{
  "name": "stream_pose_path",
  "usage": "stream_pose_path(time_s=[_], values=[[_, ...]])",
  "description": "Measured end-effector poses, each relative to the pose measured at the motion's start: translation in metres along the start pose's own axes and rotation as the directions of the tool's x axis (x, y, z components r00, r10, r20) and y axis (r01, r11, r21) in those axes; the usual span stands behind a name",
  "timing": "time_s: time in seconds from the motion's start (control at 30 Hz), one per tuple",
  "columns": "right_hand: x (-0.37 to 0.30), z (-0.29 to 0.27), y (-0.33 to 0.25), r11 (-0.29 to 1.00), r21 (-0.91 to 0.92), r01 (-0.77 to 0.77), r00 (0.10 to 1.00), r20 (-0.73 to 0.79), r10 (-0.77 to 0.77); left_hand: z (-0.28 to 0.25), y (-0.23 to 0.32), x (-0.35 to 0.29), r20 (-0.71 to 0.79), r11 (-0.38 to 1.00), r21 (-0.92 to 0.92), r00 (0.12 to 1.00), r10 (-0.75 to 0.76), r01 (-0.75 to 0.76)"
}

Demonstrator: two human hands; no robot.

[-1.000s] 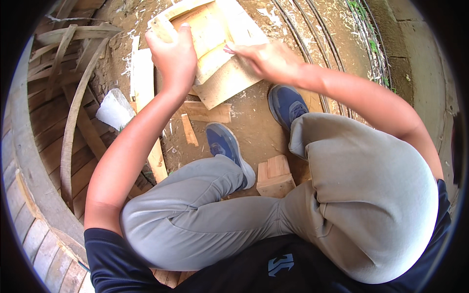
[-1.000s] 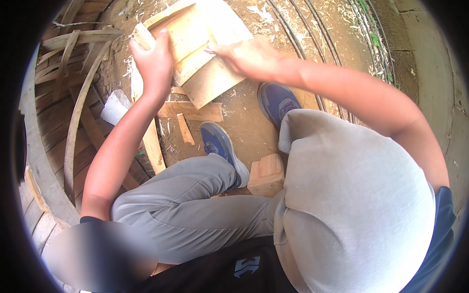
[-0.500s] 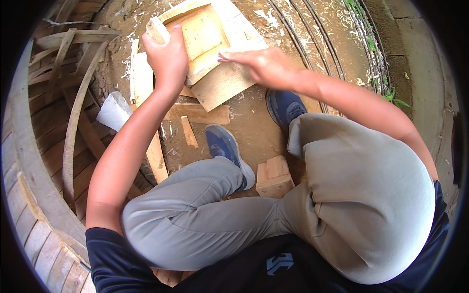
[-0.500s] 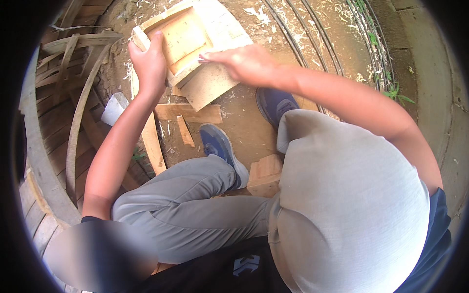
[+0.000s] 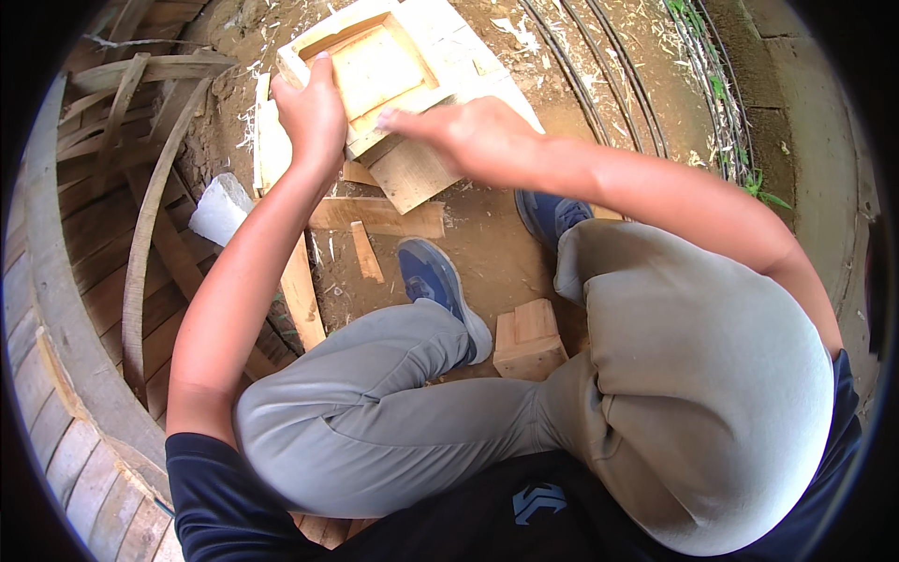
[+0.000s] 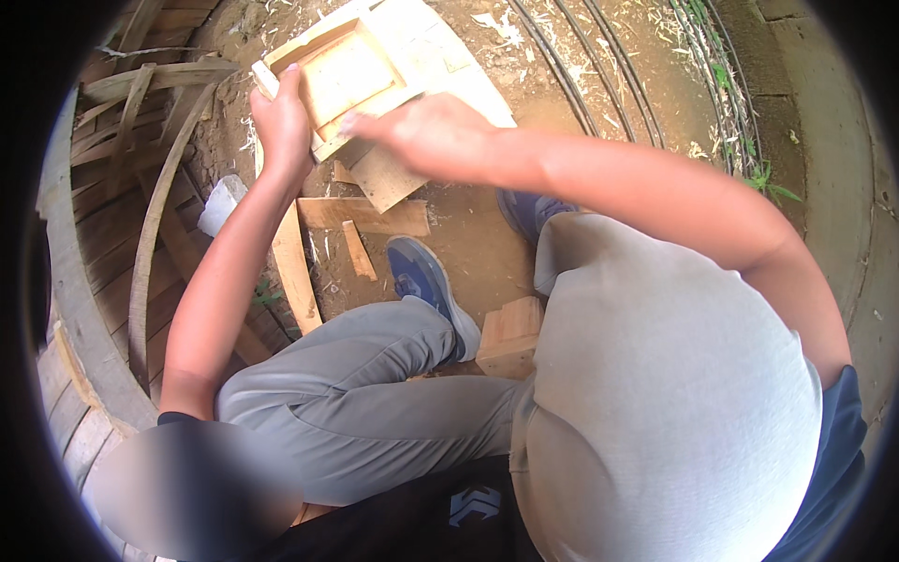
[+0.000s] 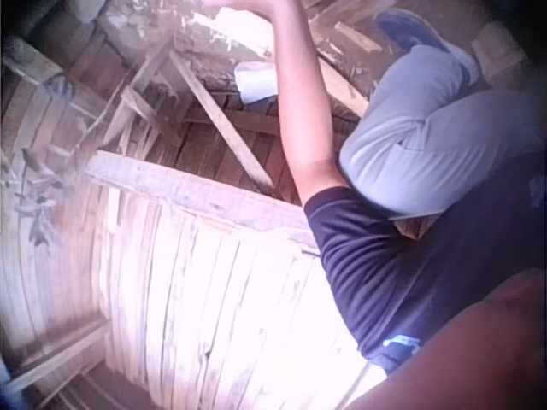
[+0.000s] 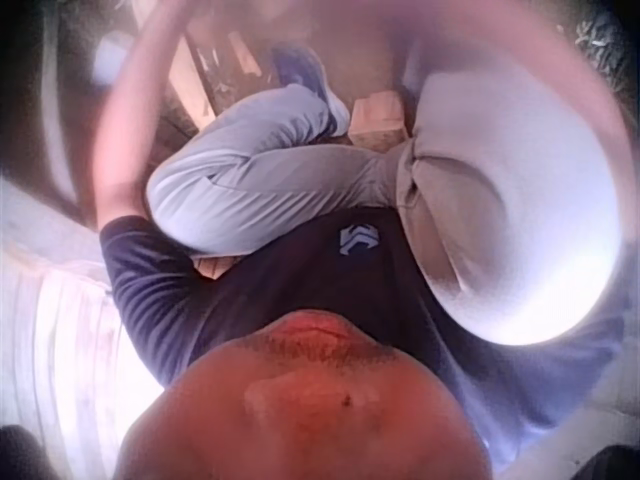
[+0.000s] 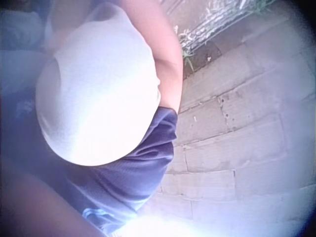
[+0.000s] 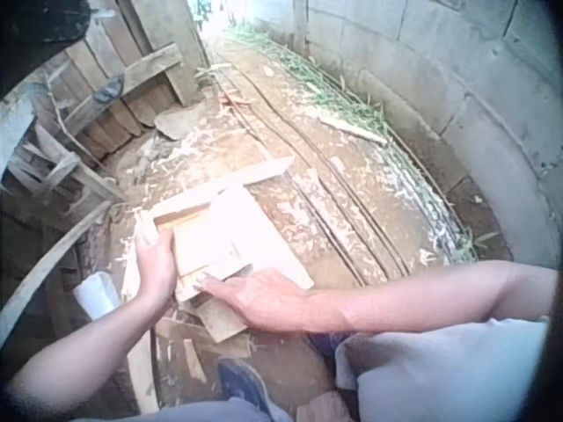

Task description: The person assembles a small wooden frame by hand, fitting pieces together and smoothing the edges with sandpaper. The person repeatedly adjusts the frame and sands the corners to ensure a smooth finish.

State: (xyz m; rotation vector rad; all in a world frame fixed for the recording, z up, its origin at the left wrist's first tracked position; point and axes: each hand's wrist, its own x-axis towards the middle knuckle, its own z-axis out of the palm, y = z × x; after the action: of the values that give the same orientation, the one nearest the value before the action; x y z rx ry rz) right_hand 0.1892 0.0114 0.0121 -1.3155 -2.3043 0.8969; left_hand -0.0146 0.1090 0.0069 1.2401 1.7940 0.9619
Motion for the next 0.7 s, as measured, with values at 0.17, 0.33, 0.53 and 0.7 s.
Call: stream_pose_path(time_s=[0.17,0.33,0.53,0.7], values=[[0.007,0.007,0.011,0.973,-0.087,0.216,0.964,-0.136,-0.226,-0.002,-0.004,0.004,0.023,0.998,-0.06,0.999,-0.027,0.028],[0.01,0.011,-0.005,0.989,-0.031,0.143,0.981,-0.124,-0.146,-0.003,-0.004,0.002,0.026,0.998,0.031,0.999,0.047,-0.048],[0.011,0.0,0.026,0.993,-0.109,0.046,0.99,-0.129,-0.06,-0.002,-0.002,0.0,0.031,0.994,0.064,0.995,0.092,-0.094],[0.007,0.009,-0.013,0.968,-0.181,0.172,0.974,-0.117,-0.195,-0.001,0.01,-0.005,0.045,0.987,0.058,0.988,0.145,-0.147]])
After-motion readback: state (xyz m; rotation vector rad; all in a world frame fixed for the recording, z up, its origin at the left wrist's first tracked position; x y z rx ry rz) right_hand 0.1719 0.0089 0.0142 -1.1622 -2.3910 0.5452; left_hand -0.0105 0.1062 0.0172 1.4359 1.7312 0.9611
